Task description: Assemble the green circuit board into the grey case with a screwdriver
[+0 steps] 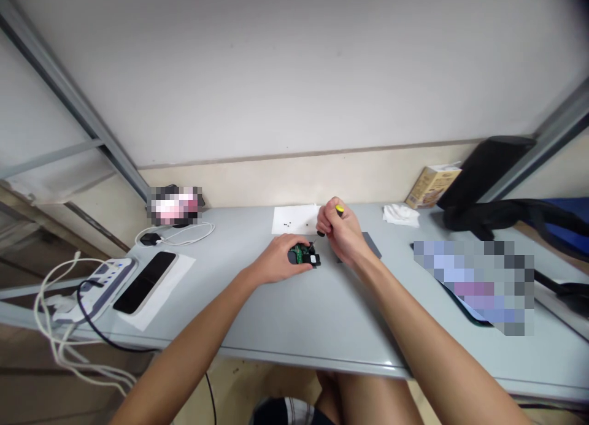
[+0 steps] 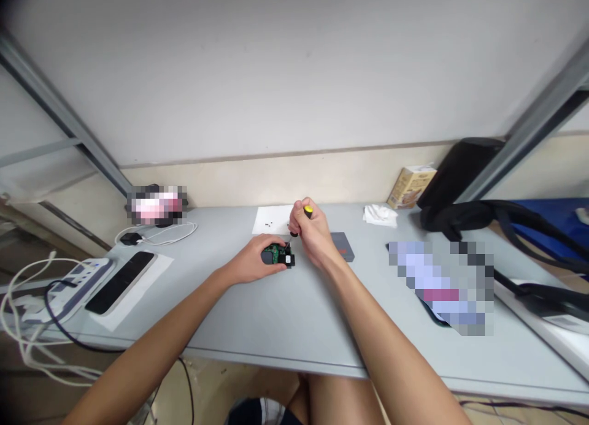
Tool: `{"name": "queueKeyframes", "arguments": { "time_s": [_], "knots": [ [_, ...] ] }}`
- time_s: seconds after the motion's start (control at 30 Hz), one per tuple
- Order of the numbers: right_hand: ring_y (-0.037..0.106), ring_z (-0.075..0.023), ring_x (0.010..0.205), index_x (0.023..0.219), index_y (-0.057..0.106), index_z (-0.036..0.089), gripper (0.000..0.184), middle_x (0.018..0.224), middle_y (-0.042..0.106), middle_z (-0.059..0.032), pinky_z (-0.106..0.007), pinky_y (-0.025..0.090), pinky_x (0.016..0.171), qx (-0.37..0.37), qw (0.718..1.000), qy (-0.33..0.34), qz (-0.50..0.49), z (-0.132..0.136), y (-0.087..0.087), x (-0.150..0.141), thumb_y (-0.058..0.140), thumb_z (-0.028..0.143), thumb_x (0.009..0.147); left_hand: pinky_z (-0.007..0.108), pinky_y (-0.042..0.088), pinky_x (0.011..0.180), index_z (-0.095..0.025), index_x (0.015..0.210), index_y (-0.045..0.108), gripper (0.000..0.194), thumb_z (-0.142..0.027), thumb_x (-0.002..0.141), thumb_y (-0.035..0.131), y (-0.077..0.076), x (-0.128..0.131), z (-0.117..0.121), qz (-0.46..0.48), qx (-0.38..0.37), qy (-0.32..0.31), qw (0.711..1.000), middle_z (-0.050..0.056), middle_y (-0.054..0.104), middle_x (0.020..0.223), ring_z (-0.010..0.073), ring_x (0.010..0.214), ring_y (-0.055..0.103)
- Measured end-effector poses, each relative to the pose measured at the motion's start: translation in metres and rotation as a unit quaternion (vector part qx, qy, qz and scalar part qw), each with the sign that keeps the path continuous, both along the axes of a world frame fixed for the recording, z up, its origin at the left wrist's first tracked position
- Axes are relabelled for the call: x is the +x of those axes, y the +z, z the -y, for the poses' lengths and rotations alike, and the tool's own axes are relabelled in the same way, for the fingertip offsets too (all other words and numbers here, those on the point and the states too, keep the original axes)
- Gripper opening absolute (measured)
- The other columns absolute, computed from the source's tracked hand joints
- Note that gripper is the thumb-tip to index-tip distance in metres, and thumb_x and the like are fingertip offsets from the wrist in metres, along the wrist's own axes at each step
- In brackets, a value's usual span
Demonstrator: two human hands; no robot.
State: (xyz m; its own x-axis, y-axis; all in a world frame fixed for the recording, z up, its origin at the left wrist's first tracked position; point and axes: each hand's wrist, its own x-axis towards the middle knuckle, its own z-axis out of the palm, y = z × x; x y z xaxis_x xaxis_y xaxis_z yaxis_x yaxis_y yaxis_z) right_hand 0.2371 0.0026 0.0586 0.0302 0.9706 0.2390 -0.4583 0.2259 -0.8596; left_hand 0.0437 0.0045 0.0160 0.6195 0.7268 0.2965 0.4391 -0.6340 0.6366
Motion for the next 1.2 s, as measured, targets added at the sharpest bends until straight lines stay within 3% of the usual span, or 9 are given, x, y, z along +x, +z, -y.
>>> {"name": "queueKeyframes", "arguments": {
  "time_s": [0.13,0.3,0.43,0.53,0.67,0.8,1.0,1.1,1.2],
  "knots": [
    [0.046,-0.0158,0.059,0.097,0.063,0.029,0.049,0.069,0.046,0.0029,-0.033,0.046,0.060,-0.014,0.999,0.034,-0.009,-0.0017,0.0015,0.0012,0.058,0.077,0.089,0.044,0.047,0.109,-0.026,0.117,0.069,0.039,-0.033,0.081,0.084,-0.0003,0.0005,0.0006,-0.002,-0.005,0.002,1.000,0.005,0.075,0.122,0.0270,0.114,0.067],
    [0.060,-0.0157,0.077,0.080,0.056,0.025,0.043,0.089,0.062,-0.0003,-0.031,0.051,0.072,-0.018,0.999,0.002,-0.035,-0.0008,0.0029,0.0012,0.084,0.058,0.078,0.044,0.046,0.109,-0.026,0.117,0.067,0.040,-0.033,0.082,0.085,-0.0011,0.0000,0.0007,0.003,0.003,0.000,1.000,0.005,0.074,0.124,0.0265,0.115,0.067],
    [0.050,-0.0117,0.060,0.074,0.041,0.025,0.059,0.072,0.053,0.0044,-0.028,0.045,0.060,-0.028,0.999,0.009,-0.034,0.0000,0.0026,-0.0003,0.089,0.059,0.072,0.043,0.047,0.108,-0.024,0.106,0.068,0.031,-0.032,0.082,0.085,-0.0021,-0.0003,-0.0002,0.005,0.006,-0.005,1.000,0.005,0.075,0.119,0.0261,0.113,0.068],
    [0.035,-0.0123,0.051,0.080,0.048,0.027,0.052,0.062,0.034,0.0071,-0.029,0.039,0.053,-0.009,1.000,0.022,-0.014,-0.0001,0.0030,-0.0006,0.074,0.073,0.081,0.045,0.045,0.110,-0.023,0.096,0.066,0.025,-0.033,0.082,0.085,-0.0042,-0.0006,-0.0016,0.008,0.012,-0.015,1.000,0.006,0.074,0.124,0.0267,0.117,0.067],
    [0.050,-0.0156,0.064,0.098,0.065,0.028,0.041,0.072,0.049,0.0020,-0.033,0.049,0.065,-0.011,0.997,0.074,-0.034,0.0009,0.0047,0.0037,0.067,0.068,0.088,0.046,0.044,0.112,-0.023,0.094,0.066,0.025,-0.034,0.083,0.085,-0.0081,-0.0013,-0.0035,0.008,0.023,-0.017,1.000,0.007,0.073,0.125,0.0271,0.121,0.066],
    [0.061,-0.0175,0.081,0.086,0.063,0.026,0.037,0.091,0.062,-0.0017,-0.034,0.053,0.076,-0.009,0.996,0.086,-0.027,0.0026,0.0049,0.0078,0.084,0.054,0.078,0.048,0.043,0.114,-0.023,0.094,0.065,0.025,-0.035,0.083,0.085,-0.0096,-0.0020,-0.0038,-0.005,0.029,-0.009,1.000,0.008,0.072,0.129,0.0283,0.123,0.065],
    [0.045,-0.0118,0.058,0.084,0.051,0.027,0.048,0.068,0.045,0.0064,-0.028,0.044,0.060,-0.009,1.000,0.019,-0.023,-0.0025,-0.0006,0.0021,0.083,0.063,0.077,0.047,0.043,0.114,-0.023,0.095,0.066,0.025,-0.037,0.083,0.084,-0.0065,-0.0018,-0.0026,-0.016,0.029,-0.010,0.999,0.008,0.073,0.127,0.0283,0.122,0.065],
    [0.052,-0.0143,0.065,0.102,0.062,0.030,0.044,0.077,0.052,0.0032,-0.030,0.049,0.066,-0.007,0.999,0.033,-0.031,-0.0045,-0.0016,0.0022,0.068,0.070,0.087,0.047,0.043,0.113,-0.023,0.095,0.066,0.025,-0.037,0.084,0.084,-0.0060,-0.0018,-0.0029,-0.019,0.027,-0.007,0.999,0.008,0.073,0.126,0.0285,0.121,0.066],
    [0.061,-0.0165,0.079,0.100,0.065,0.029,0.038,0.091,0.061,-0.0001,-0.032,0.053,0.076,-0.012,0.999,0.038,-0.022,-0.0042,-0.0012,0.0044,0.078,0.060,0.081,0.048,0.043,0.113,-0.023,0.095,0.066,0.026,-0.038,0.083,0.084,-0.0072,-0.0022,-0.0036,-0.020,0.024,-0.003,1.000,0.007,0.073,0.124,0.0287,0.120,0.066]
  ]
}}
